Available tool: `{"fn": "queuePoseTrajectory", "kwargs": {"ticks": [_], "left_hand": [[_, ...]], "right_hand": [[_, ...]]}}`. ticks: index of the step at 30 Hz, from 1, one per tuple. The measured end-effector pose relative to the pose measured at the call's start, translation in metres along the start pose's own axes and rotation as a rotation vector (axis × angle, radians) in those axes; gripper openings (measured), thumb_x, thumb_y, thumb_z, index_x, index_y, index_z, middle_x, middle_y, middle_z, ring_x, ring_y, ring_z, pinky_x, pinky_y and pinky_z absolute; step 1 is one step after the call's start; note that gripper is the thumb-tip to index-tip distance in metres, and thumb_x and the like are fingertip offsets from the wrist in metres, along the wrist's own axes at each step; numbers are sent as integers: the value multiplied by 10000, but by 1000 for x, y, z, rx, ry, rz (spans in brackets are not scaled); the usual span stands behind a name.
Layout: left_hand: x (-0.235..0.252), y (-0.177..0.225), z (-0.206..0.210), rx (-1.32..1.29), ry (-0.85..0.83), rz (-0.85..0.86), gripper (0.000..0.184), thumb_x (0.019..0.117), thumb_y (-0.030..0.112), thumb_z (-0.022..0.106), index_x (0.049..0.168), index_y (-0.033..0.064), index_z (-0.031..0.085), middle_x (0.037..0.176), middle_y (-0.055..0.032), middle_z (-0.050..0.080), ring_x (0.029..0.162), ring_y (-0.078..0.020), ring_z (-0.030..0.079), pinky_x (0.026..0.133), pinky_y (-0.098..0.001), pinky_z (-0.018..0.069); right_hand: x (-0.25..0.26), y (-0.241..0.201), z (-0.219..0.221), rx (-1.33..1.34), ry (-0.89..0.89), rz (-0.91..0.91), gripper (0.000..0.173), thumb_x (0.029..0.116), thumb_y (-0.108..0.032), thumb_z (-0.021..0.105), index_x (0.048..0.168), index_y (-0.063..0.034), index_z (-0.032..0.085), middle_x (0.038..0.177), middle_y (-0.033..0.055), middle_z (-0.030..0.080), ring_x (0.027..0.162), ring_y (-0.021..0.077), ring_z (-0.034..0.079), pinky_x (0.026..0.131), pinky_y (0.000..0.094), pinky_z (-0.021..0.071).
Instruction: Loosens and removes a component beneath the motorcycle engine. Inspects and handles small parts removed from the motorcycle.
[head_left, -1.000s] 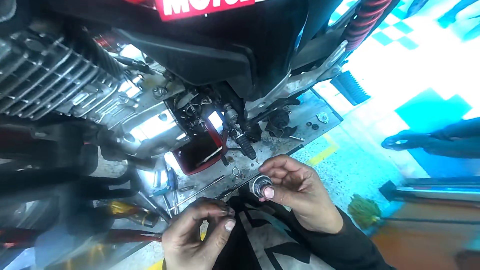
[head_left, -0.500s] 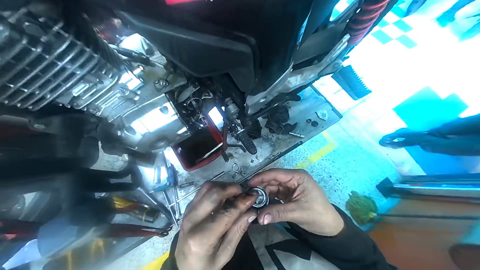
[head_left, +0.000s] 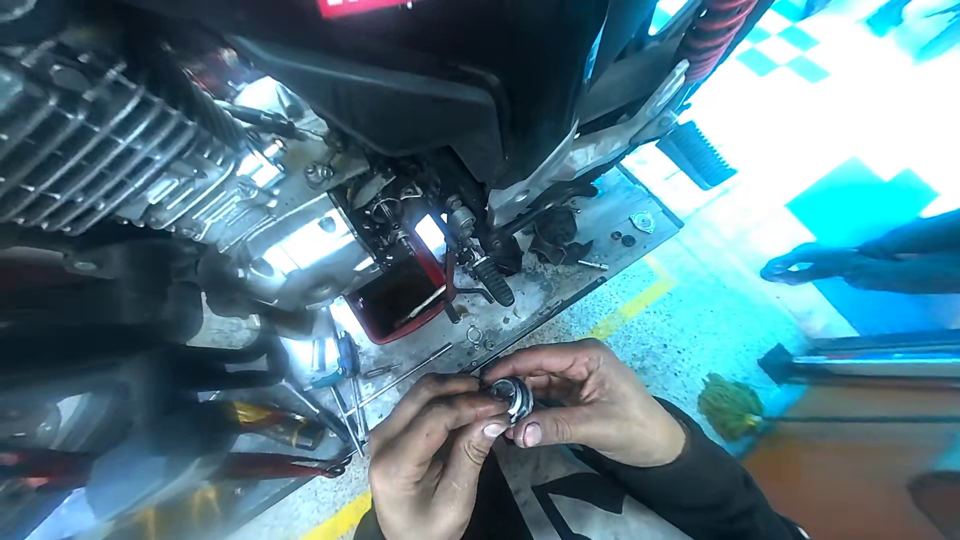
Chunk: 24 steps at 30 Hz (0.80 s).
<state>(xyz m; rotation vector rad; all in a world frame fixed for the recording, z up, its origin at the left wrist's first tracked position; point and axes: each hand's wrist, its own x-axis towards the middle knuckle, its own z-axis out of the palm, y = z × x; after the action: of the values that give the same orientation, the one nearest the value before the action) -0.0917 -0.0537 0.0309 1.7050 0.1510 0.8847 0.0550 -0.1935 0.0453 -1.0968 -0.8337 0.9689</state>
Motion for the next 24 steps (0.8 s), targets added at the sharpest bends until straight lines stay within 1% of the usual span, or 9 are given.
{"fn": "queuePoseTrajectory", "kwargs": {"ticks": [4, 7, 8, 9, 11, 14, 17, 20, 24], "left_hand": [[-5, -6, 5, -142, 132, -74, 135, 979, 241, 711, 977, 116, 762, 935, 1, 725, 796, -84, 693, 679, -216, 604], [-6, -7, -1, -112, 168, -45, 130, 978, 241, 713, 980, 121, 761, 925, 4, 724, 788, -91, 693, 682, -224, 603], [-6, -6, -4, -68, 154, -22, 131, 981, 245, 711, 980, 124, 761, 943, 13, 723, 817, -85, 695, 706, -217, 605], [-6, -4, -6, -13, 132, 4, 127, 986, 245, 704, 985, 130, 758, 973, 24, 718, 859, -72, 692, 740, -204, 602], [-7, 0, -9, 81, 69, 48, 113, 992, 230, 696, 1033, 146, 760, 1073, 32, 708, 975, -65, 684, 830, -204, 597], [-6, 4, -17, 193, -116, 85, 260, 958, 249, 733, 1202, 160, 738, 1247, 10, 656, 1178, -122, 613, 985, -285, 559], [-4, -2, -25, 354, -246, 164, 353, 945, 298, 744, 1277, 183, 703, 1301, -6, 633, 1241, -157, 575, 1028, -335, 527], [-10, -8, -22, 384, -170, 224, 258, 945, 264, 752, 1187, 177, 744, 1224, -1, 676, 1178, -142, 615, 992, -306, 544], [-26, -13, -11, 189, -46, 186, 156, 906, 167, 796, 1061, 155, 781, 1100, 8, 725, 1062, -135, 670, 925, -292, 584]], "right_hand": [[4, 4, 3, 1, 6, -8, 350, 898, -113, 783, 1222, -10, 703, 1003, 89, 737, 845, 107, 708, 778, 265, 618], [5, 6, 4, -63, 22, -62, 343, 895, -182, 797, 1170, 6, 713, 1160, 106, 672, 972, 157, 697, 800, 294, 637], [5, 5, 5, -66, 25, -73, 348, 892, -196, 804, 1155, 15, 718, 1205, 127, 678, 1018, 179, 703, 816, 304, 641], [4, 4, 6, -63, 35, -76, 347, 889, -188, 807, 1156, 13, 716, 1184, 129, 703, 1011, 178, 714, 822, 303, 640], [3, 2, 9, -51, 52, -70, 346, 878, -129, 808, 1187, -11, 704, 1024, 98, 750, 882, 135, 735, 784, 281, 636], [3, 4, 9, -132, 19, -97, 345, 897, -130, 784, 1213, -18, 704, 947, 52, 741, 820, 86, 703, 762, 253, 616], [2, 3, 7, -294, -33, -96, 306, 930, -195, 747, 1183, -25, 721, 950, 20, 705, 800, 50, 644, 717, 219, 575], [-3, 4, 10, -391, -37, -68, 263, 957, -248, 720, 1133, -53, 734, 923, -5, 684, 776, 29, 613, 670, 192, 540], [-10, 13, 13, -355, 21, -31, 284, 942, -324, 746, 1102, -89, 756, 869, -27, 673, 765, 24, 615, 674, 181, 535]]}}
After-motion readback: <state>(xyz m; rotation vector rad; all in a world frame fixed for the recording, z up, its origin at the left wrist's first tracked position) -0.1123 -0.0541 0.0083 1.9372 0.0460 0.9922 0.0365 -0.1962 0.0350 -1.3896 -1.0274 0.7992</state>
